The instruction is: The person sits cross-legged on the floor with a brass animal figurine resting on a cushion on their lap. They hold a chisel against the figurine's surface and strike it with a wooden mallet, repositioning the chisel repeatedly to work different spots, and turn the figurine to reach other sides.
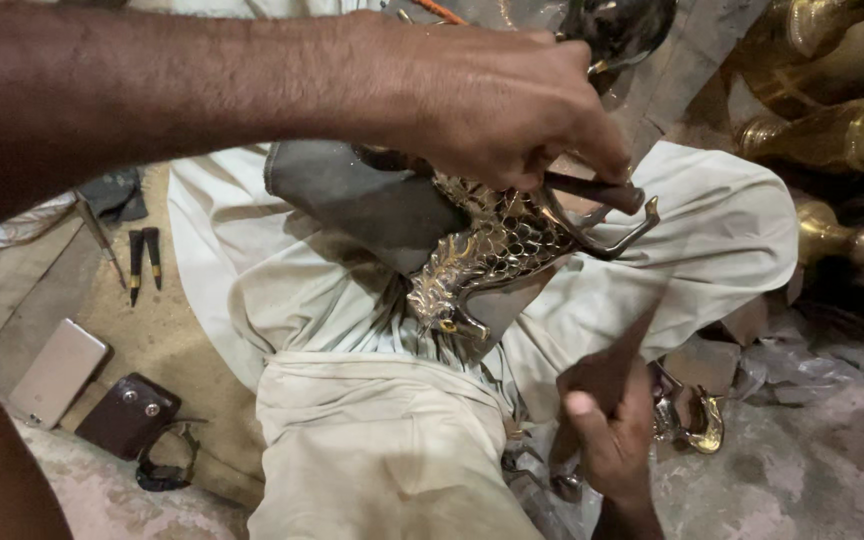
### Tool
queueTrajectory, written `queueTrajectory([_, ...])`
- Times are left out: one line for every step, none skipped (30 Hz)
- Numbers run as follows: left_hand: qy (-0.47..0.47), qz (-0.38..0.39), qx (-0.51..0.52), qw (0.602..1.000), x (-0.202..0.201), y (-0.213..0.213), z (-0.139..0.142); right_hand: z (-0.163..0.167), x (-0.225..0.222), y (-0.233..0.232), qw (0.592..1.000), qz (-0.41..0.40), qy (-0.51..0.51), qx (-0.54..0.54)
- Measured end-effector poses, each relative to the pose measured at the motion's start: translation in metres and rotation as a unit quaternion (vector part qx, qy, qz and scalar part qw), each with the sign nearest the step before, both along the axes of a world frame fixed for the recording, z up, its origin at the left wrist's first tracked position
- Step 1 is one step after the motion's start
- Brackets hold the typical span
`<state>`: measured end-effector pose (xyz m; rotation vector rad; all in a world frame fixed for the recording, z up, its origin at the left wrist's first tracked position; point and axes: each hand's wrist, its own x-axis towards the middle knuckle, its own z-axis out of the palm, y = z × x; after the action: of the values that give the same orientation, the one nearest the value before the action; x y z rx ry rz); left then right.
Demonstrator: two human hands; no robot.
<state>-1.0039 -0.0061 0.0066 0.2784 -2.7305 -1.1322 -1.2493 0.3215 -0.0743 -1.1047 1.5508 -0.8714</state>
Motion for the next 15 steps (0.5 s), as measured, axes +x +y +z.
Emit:
queueTrajectory([-0.034,0.010,0.028,0.999,-0.003,0.001,0.001,-0.001,-0.001,0.000,0.998,-0.036,-0.051,-0.018])
queueTrajectory([-0.068,0.020,0.056,0.996,-0.005,0.001,0.002,-0.001,-0.001,0.001,0.991,-0.071,-0.103,-0.036])
queueTrajectory([-0.057,0.015,0.034,0.998,-0.005,0.000,0.002,-0.003,-0.001,0.002,0.981,-0.105,-0.155,-0.053])
queueTrajectory([-0.044,0.008,0.015,0.999,-0.006,0.000,0.002,-0.003,-0.001,0.004,0.990,-0.080,-0.111,-0.015])
queueTrajectory([-0.032,0.001,-0.004,0.999,-0.008,0.001,0.002,-0.004,-0.002,0.006,0.996,-0.056,-0.066,0.023])
queueTrajectory([-0.016,0.004,-0.003,1.000,-0.009,0.000,0.001,-0.006,-0.003,0.007,0.998,-0.031,-0.023,0.058])
queueTrajectory([-0.002,0.007,-0.001,1.000,-0.010,0.000,0.000,-0.009,-0.002,0.009,0.996,-0.054,-0.072,0.023])
queueTrajectory([0.013,0.011,0.002,1.000,-0.011,0.001,-0.001,-0.011,-0.002,0.011,0.990,-0.077,-0.121,-0.010])
queueTrajectory([-0.024,0.014,0.005,1.000,-0.012,0.001,-0.003,-0.014,0.000,0.013,0.980,-0.101,-0.169,-0.042])
queueTrajectory([-0.059,0.014,0.008,0.998,-0.012,0.001,-0.004,-0.016,0.000,0.015,0.985,-0.081,-0.151,-0.032])
queueTrajectory([-0.093,0.015,0.008,0.996,-0.013,0.000,-0.005,-0.018,0.000,0.016,0.989,-0.059,-0.133,-0.024])
queueTrajectory([-0.062,0.007,0.032,0.998,-0.014,0.000,-0.006,-0.020,-0.001,0.017,0.993,-0.035,-0.116,-0.018])
queueTrajectory([-0.032,0.001,0.057,0.998,-0.015,-0.001,-0.007,-0.020,-0.001,0.017,0.989,-0.048,-0.140,-0.017])
queueTrajectory([-0.002,-0.004,0.086,0.996,-0.013,-0.001,-0.008,-0.019,-0.003,0.017,0.984,-0.060,-0.165,-0.014])
queueTrajectory([-0.035,0.000,0.069,0.997,-0.012,0.000,-0.008,-0.018,-0.003,0.018,0.979,-0.075,-0.189,-0.010])
